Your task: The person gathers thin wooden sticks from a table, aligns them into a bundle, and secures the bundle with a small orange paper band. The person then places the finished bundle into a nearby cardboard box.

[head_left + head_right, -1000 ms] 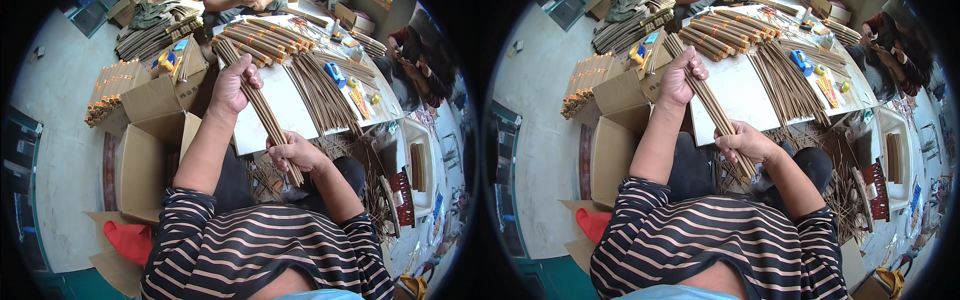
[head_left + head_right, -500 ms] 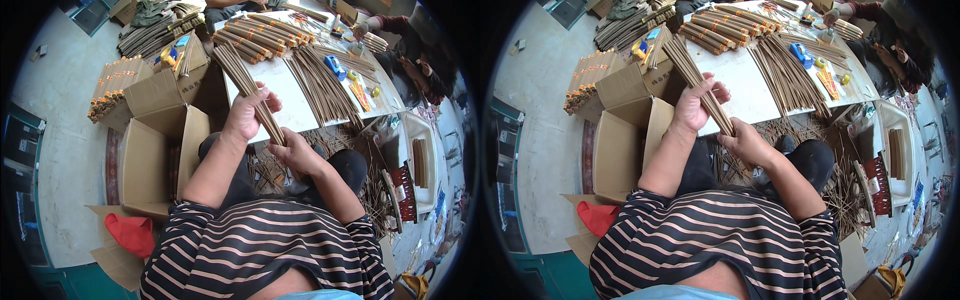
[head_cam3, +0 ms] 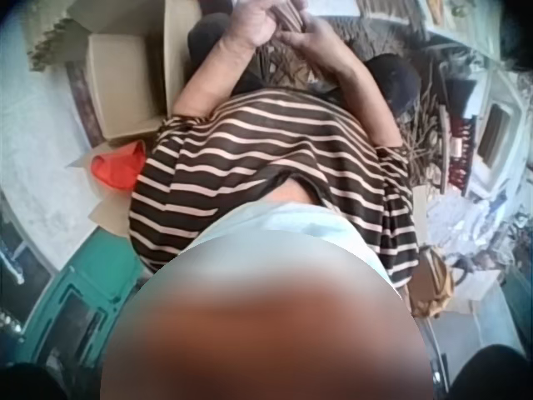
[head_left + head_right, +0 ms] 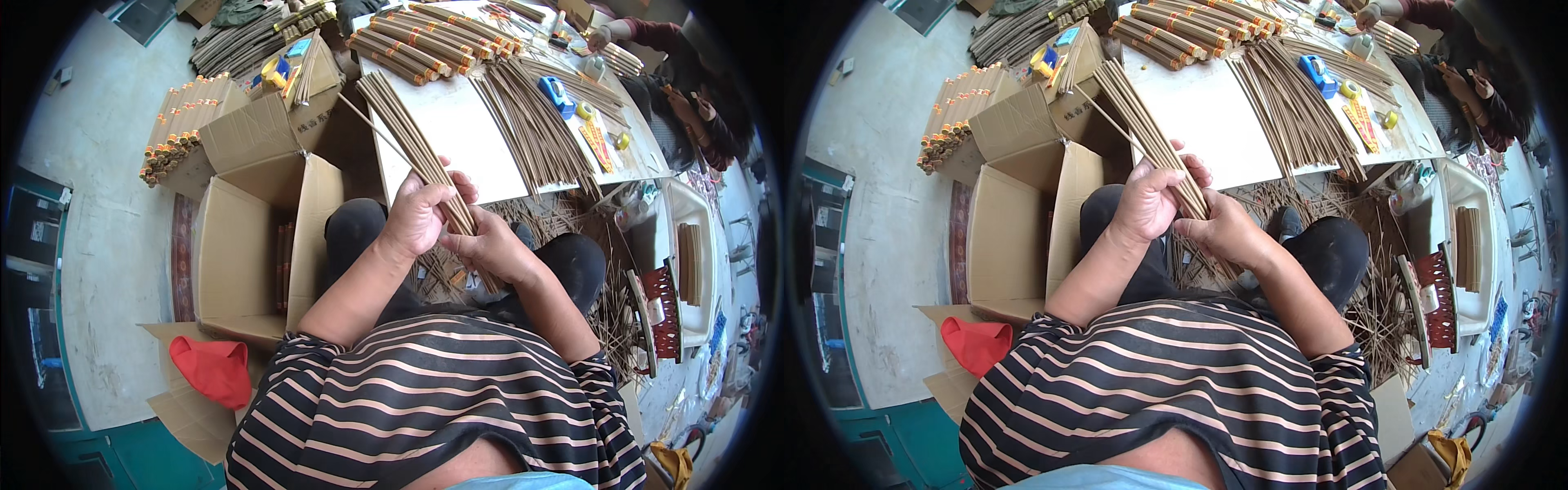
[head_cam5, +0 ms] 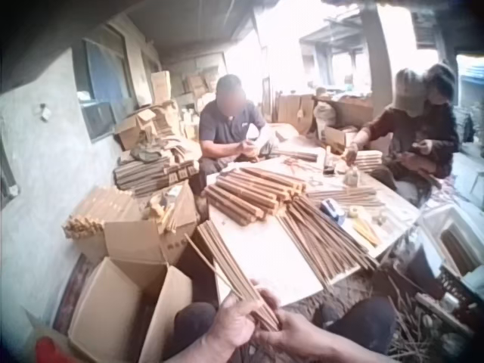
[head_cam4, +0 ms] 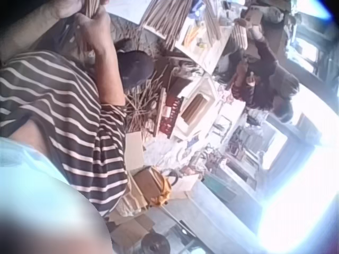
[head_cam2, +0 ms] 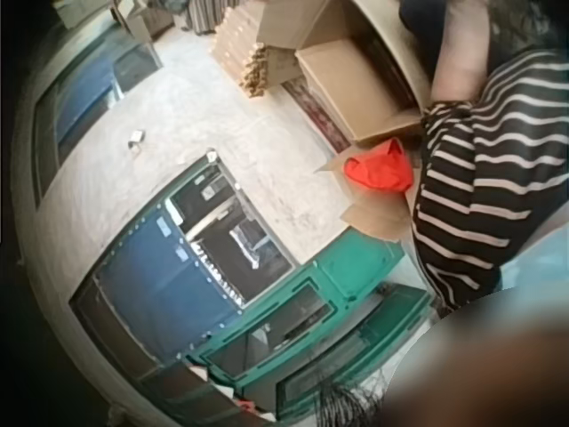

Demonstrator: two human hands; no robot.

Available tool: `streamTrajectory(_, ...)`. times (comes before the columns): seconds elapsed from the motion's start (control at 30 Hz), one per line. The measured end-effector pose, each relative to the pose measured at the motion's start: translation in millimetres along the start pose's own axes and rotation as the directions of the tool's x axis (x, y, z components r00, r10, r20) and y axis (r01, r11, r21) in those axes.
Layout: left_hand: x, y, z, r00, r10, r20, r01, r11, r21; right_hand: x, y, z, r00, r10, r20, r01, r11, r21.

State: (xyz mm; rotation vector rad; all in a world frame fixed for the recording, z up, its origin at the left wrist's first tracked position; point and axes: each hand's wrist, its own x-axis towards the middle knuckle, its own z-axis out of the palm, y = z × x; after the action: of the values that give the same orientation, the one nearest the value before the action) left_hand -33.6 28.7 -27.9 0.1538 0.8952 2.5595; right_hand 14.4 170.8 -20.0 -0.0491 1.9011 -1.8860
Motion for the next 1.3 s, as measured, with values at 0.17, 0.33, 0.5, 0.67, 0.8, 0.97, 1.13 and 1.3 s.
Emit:
streamTrajectory(0.17, -2.4, 0.1, -2.6, 1.0, -0.013, 0.01, 0.013, 1.0, 0.008, -2.9, -2.7, 0.7, 0.999, 0.005, 0.049, -0.01, 0.995, 0.1)
streamTrajectory(0.33, -1.7, -1.7, -8.0, 0.999, 0.019, 0.032, -0.021, 0.997, 0.071, -2.8, 4.4, -4.2, 0.992, -0.002, 0.122, -0.024, 0.978, 0.209)
streamTrajectory(0.5, -2.7, -2.0, -10.2, 0.999, 0.038, 0.002, -0.038, 0.991, 0.128, -4.7, 11.2, -6.7, 0.992, -0.014, 0.128, -0.036, 0.922, 0.386)
streamTrajectory(0.67, -6.7, -0.4, -0.9, 0.997, 0.066, 0.034, -0.071, 0.981, 0.179, -6.0, 12.8, -8.3, 0.992, -0.02, 0.125, -0.032, 0.918, 0.395)
streamTrajectory(0.8, -8.2, -1.3, -1.7, 0.997, 0.064, 0.036, -0.069, 0.987, 0.146, -8.2, 8.3, -1.6, 1.0, -0.028, 0.002, 0.024, 0.916, 0.401)
streamTrajectory(0.97, -5.9, -3.6, -12.1, 0.997, 0.031, 0.072, -0.043, 0.984, 0.173, -4.3, 20.2, -2.3, 0.973, -0.133, -0.189, 0.153, 0.984, 0.096)
streamTrajectory(1.13, -9.7, -3.9, -3.9, 0.999, 0.051, 0.016, -0.053, 0.987, 0.152, -5.7, 21.7, -1.7, 0.931, -0.237, -0.276, 0.197, 0.966, -0.166)
streamTrajectory(1.3, -10.3, -5.8, -4.3, 0.999, 0.04, 0.02, -0.042, 0.993, 0.108, -6.6, 23.5, -3.4, 0.92, -0.243, -0.307, 0.198, 0.965, -0.171)
